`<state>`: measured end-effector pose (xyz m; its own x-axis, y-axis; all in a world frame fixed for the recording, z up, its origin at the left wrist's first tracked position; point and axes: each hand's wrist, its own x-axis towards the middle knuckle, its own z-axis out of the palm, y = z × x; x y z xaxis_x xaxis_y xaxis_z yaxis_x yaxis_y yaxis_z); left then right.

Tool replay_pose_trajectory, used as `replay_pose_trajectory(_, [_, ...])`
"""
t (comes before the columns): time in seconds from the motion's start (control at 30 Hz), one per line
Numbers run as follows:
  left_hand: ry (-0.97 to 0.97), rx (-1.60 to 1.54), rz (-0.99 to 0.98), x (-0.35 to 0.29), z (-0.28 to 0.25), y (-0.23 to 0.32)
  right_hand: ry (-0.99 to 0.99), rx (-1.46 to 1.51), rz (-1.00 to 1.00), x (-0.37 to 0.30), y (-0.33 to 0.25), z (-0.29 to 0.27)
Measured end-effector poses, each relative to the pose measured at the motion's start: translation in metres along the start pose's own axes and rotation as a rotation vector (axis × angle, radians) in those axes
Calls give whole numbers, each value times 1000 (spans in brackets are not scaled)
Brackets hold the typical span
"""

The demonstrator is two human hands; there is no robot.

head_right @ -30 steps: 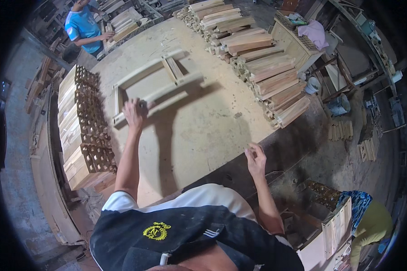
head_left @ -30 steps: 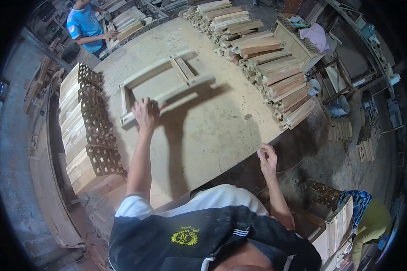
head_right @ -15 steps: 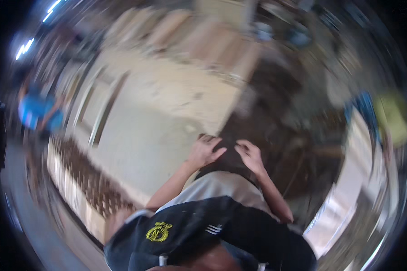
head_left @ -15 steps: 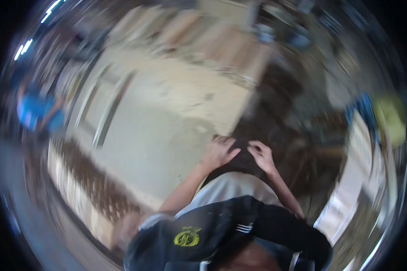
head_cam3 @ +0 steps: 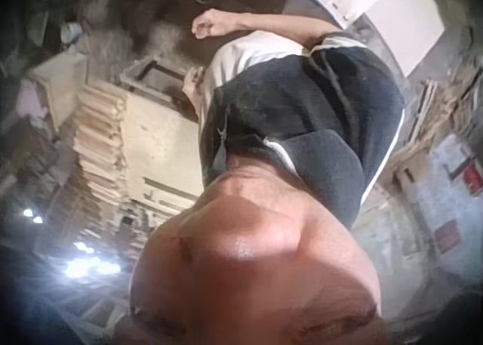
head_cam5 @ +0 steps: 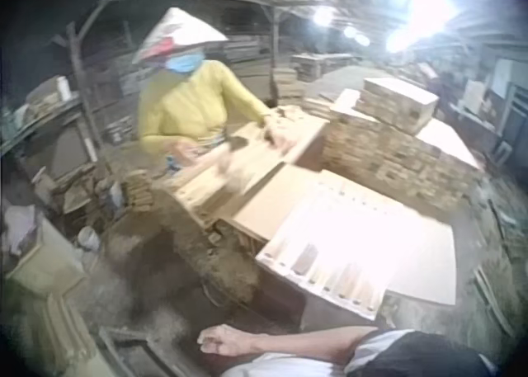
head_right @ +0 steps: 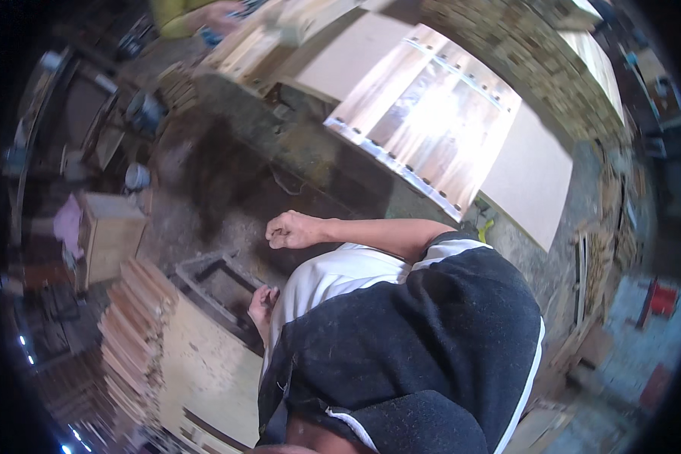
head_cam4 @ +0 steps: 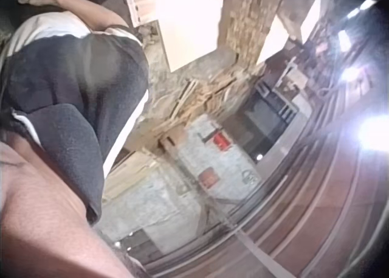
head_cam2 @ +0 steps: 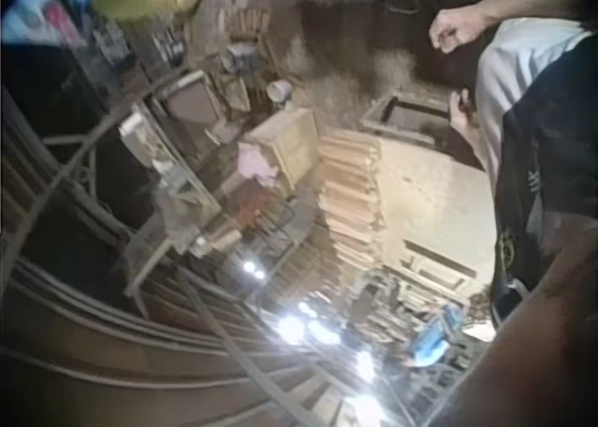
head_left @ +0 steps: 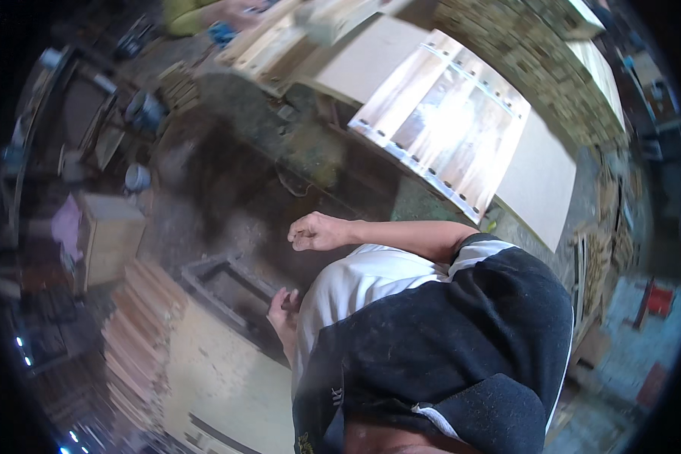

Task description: Assembling wooden slats into frames for furniture components.

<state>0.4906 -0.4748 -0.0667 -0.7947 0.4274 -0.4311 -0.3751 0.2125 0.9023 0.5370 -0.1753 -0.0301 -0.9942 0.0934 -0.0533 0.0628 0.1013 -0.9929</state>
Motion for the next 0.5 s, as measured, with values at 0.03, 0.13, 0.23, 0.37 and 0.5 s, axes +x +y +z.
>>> replay_pose_trajectory(0.03, [-57,217,58,8,20,23,24,24,34,-5,-4,-11])
replay_pose_trajectory(0.13, [-170,657,283,37,63,59,133,60,32,-16,-25,-37])
replay_pose_trajectory(0.23, [-383,781,459,73,101,87,290,133,11,-36,-45,-65])
replay_pose_trajectory(0.37, [-610,727,427,111,136,118,533,182,-19,-78,-74,-88])
replay_pose_trajectory(0.5, [-833,614,606,152,191,157,1053,300,-78,-152,-79,-107])
